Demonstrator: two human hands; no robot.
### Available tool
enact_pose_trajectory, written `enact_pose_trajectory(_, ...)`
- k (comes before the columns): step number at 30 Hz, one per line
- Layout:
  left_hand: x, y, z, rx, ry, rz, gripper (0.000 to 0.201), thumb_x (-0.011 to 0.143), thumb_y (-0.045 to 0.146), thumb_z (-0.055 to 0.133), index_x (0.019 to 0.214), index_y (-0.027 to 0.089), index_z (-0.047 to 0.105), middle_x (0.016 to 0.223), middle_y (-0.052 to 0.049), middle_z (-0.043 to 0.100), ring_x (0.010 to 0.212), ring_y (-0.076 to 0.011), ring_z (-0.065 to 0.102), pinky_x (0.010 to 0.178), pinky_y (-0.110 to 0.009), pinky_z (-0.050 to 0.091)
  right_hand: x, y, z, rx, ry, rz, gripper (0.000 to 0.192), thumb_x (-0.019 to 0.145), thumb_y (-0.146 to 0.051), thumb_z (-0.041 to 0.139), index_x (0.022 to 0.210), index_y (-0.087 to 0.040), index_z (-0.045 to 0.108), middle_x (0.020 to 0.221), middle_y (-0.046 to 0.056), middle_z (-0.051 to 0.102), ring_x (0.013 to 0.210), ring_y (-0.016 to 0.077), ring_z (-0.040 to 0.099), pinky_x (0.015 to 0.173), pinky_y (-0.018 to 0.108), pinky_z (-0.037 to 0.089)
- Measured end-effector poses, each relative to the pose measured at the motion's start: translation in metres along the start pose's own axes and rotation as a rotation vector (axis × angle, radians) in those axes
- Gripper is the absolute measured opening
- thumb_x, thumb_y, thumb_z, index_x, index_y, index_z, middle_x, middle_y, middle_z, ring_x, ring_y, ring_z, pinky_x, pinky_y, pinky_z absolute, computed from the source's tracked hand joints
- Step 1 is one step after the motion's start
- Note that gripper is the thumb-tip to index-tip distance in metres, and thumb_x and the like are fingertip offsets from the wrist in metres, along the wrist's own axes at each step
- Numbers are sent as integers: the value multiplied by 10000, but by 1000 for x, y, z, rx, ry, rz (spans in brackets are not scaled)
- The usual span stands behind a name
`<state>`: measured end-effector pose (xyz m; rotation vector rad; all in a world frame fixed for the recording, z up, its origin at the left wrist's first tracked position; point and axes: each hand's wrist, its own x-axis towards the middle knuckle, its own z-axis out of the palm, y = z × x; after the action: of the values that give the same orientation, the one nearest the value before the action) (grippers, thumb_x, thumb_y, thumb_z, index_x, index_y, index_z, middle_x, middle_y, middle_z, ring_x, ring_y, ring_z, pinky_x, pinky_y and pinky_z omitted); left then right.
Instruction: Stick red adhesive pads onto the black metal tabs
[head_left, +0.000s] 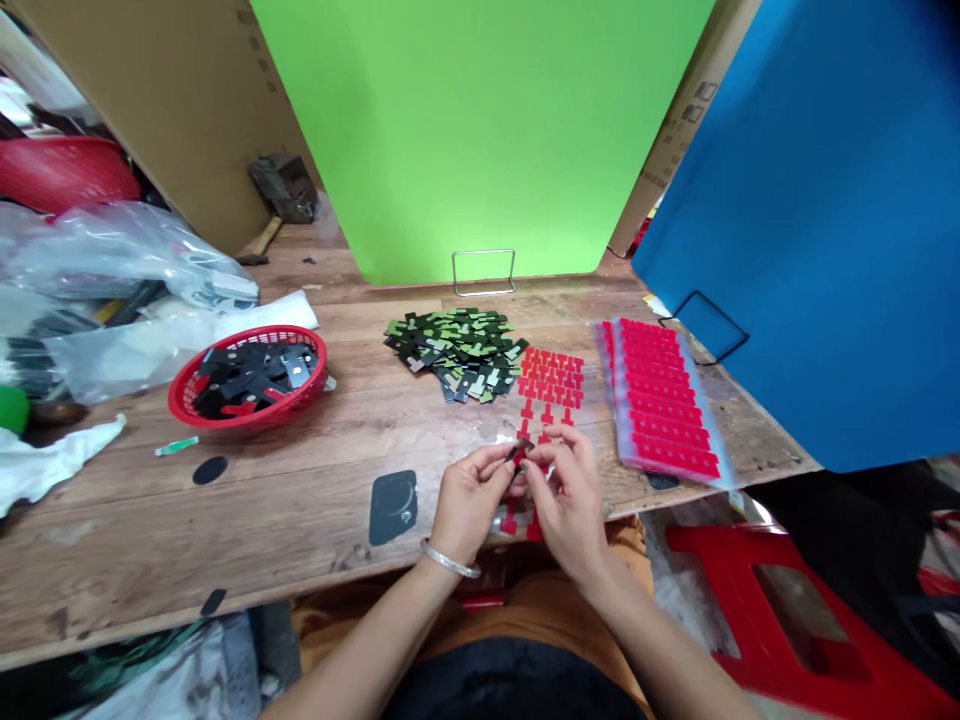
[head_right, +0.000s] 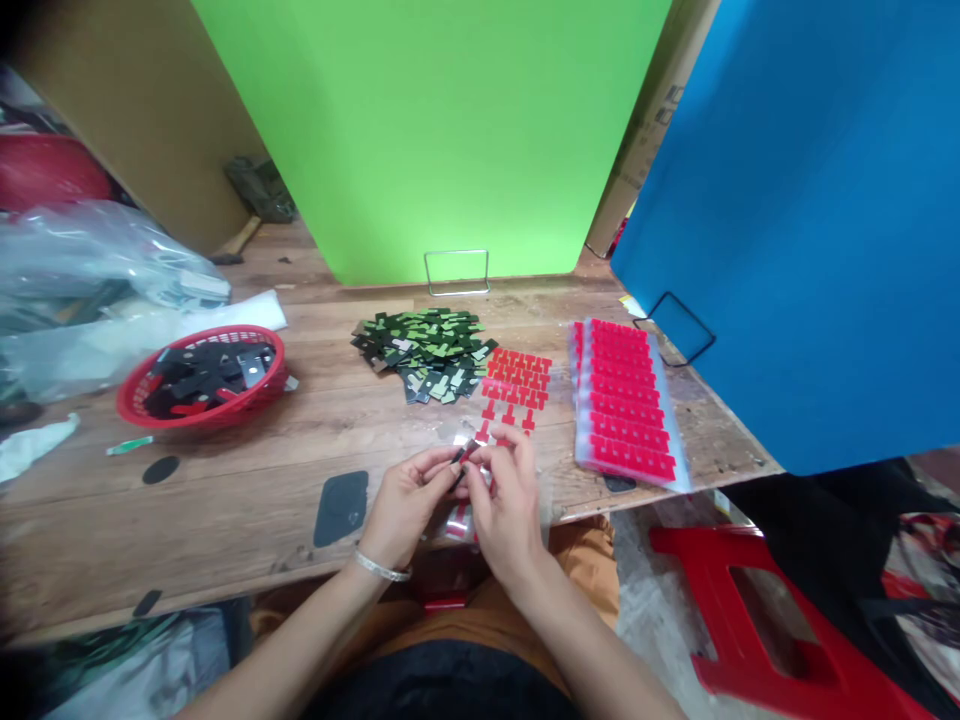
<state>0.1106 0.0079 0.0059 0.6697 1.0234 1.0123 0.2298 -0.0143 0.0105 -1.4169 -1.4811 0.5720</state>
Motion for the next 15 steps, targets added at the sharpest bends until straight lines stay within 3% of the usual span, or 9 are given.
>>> enact_pose_trajectory(2, -1, 1, 0, 17, -11, 0, 363, 629, 251, 715, 951, 101, 638, 787, -75, 701, 607, -138, 645, 630, -245, 528, 5, -1, -2, -46, 30, 5, 89, 829, -225, 479, 822, -188, 559, 1051, 95, 502, 942, 191, 531, 743, 291, 461)
enact_pose_trajectory(8, -4, 3, 2, 35, -10, 10, 383, 629, 251, 717, 970, 98, 637, 769, -74, 699, 601, -143, 646, 622, -249, 531, 15, -2, -3, 11, -9, 58, 75, 829, -233, 478, 786, -193, 526, 925, 51, 500, 763, 141, 541, 554, 217, 450)
enact_pose_trajectory(15, -5, 4, 3, 39, -23, 24, 343, 663, 237, 690, 974, 100, 636, 789, -71, 699, 623, -134, 644, 636, -239, 532, 17, -1, -2, -25, 11, 29, 72, 811, -215, 490, 757, -189, 529, 877, 40, 524, 778, 145, 531, 653, 242, 446)
